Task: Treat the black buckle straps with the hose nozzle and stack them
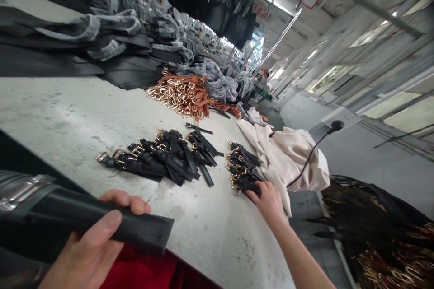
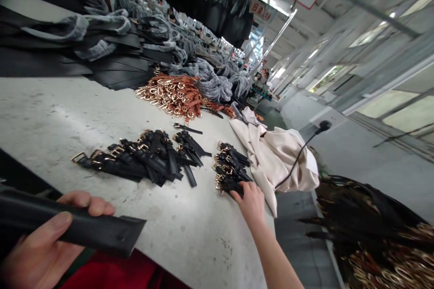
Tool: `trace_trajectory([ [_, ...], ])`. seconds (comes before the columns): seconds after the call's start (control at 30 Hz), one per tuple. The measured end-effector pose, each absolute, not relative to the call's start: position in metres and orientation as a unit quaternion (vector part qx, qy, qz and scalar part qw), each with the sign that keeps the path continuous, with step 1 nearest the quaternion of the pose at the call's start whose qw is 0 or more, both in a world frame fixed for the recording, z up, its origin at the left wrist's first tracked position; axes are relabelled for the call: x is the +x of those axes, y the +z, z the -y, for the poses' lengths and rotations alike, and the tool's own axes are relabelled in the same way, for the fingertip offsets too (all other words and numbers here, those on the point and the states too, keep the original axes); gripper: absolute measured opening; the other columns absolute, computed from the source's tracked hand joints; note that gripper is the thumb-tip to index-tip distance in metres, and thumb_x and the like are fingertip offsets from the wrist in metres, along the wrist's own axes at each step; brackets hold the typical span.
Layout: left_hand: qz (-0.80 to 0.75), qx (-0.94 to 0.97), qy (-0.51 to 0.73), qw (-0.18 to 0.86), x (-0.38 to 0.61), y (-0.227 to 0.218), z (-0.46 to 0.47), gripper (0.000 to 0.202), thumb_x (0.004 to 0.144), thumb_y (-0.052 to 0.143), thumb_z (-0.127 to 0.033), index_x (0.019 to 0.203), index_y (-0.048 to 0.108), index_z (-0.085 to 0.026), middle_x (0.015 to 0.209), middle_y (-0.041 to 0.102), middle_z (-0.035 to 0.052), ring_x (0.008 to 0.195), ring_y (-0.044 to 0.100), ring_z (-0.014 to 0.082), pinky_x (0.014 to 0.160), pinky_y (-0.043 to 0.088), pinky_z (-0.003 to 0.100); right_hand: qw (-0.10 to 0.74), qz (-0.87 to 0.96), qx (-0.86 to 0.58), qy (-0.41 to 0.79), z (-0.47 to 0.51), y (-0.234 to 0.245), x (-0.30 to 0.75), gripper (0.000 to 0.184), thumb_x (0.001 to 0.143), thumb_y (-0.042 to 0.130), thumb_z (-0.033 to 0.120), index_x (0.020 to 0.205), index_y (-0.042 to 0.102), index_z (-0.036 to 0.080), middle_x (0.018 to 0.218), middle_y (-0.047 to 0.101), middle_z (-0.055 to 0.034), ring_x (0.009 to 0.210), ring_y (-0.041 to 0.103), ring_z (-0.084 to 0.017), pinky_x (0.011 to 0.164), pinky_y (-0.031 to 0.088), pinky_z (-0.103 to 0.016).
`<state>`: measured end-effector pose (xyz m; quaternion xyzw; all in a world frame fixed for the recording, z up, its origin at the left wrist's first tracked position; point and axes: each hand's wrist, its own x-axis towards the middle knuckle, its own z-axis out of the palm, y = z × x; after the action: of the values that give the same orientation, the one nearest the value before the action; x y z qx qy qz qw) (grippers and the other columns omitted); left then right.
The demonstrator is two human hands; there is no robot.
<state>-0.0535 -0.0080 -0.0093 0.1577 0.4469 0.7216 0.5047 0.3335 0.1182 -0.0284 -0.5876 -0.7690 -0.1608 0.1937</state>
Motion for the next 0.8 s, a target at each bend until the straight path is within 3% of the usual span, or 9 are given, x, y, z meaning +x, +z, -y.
trace_trajectory([
  [0.17,-0.462,0.130,0.693,0.538,-0.050,0.002,0.007,0.020,0.055,0.077,-0.045,0.068,0.066,-0.033,0.067,0.064,0.0006,0.076,0.061,0.0259,0.072,0.058,0.039,0.198,0.822,-0.528,-0.081,-0.121,-0.014,0.226,0.026,0.091,0.053,0.039,0.104,0.062,0.018,0.101,0.067,-0.0138,0.095,0.062,-0.030,0.083,0.047,-0.045],
  [0.3,-0.460,0.134,0.690,0.543,-0.050,0.012,0.014,0.021,0.055,0.078,-0.044,0.067,0.065,-0.032,0.066,0.063,0.0011,0.073,0.061,0.0255,0.067,0.058,0.038,0.211,0.778,-0.578,0.125,-0.139,-0.012,0.127,0.040,0.088,0.056,0.039,0.120,0.057,0.013,0.095,0.070,-0.0137,0.088,0.065,-0.030,0.080,0.049,-0.045],
  [0.4,-0.449,0.139,0.701,0.536,-0.054,0.014,0.022,0.022,0.055,0.080,-0.043,0.067,0.066,-0.031,0.066,0.062,0.0015,0.072,0.061,0.0244,0.066,0.058,0.036,0.267,0.716,-0.604,0.227,-0.147,-0.008,0.100,0.035,0.085,0.052,0.023,0.118,0.059,0.013,0.096,0.070,-0.0124,0.086,0.065,-0.025,0.079,0.049,-0.039],
  [0.5,-0.437,0.144,0.712,0.530,-0.057,0.015,0.028,0.024,0.056,0.082,-0.042,0.069,0.066,-0.029,0.069,0.063,0.0012,0.074,0.061,0.0229,0.068,0.058,0.034,0.309,0.700,-0.585,0.271,-0.129,-0.005,0.125,0.036,0.087,0.042,0.023,0.118,0.059,0.015,0.089,0.069,-0.0068,0.079,0.064,-0.019,0.073,0.050,-0.032],
  [0.6,-0.427,0.138,0.708,0.545,-0.056,0.017,0.029,0.034,0.049,0.087,-0.041,0.070,0.065,-0.026,0.069,0.064,-0.0003,0.075,0.061,0.0206,0.069,0.057,0.030,0.349,0.675,-0.556,0.338,-0.085,-0.010,0.182,0.036,0.086,0.044,0.034,0.112,0.063,0.018,0.082,0.067,-0.0029,0.077,0.062,-0.019,0.073,0.050,-0.032],
  [0.7,-0.401,0.137,0.710,0.562,-0.049,0.022,0.026,0.039,0.046,0.089,-0.037,0.072,0.064,-0.024,0.067,0.065,-0.0021,0.074,0.063,0.0180,0.071,0.057,0.028,0.284,0.664,-0.587,0.367,-0.033,-0.022,0.239,0.036,0.087,0.043,0.037,0.108,0.066,0.020,0.073,0.064,-0.0009,0.071,0.061,-0.019,0.070,0.049,-0.033],
  [0.8,-0.392,0.155,0.713,0.561,-0.038,0.025,0.023,0.039,0.046,0.089,-0.035,0.072,0.064,-0.022,0.065,0.066,-0.0024,0.071,0.064,0.0175,0.070,0.058,0.028,0.216,0.704,-0.606,0.301,0.001,-0.032,0.271,0.032,0.089,0.042,0.032,0.104,0.068,0.021,0.082,0.067,-0.0044,0.078,0.062,-0.021,0.076,0.049,-0.038],
])
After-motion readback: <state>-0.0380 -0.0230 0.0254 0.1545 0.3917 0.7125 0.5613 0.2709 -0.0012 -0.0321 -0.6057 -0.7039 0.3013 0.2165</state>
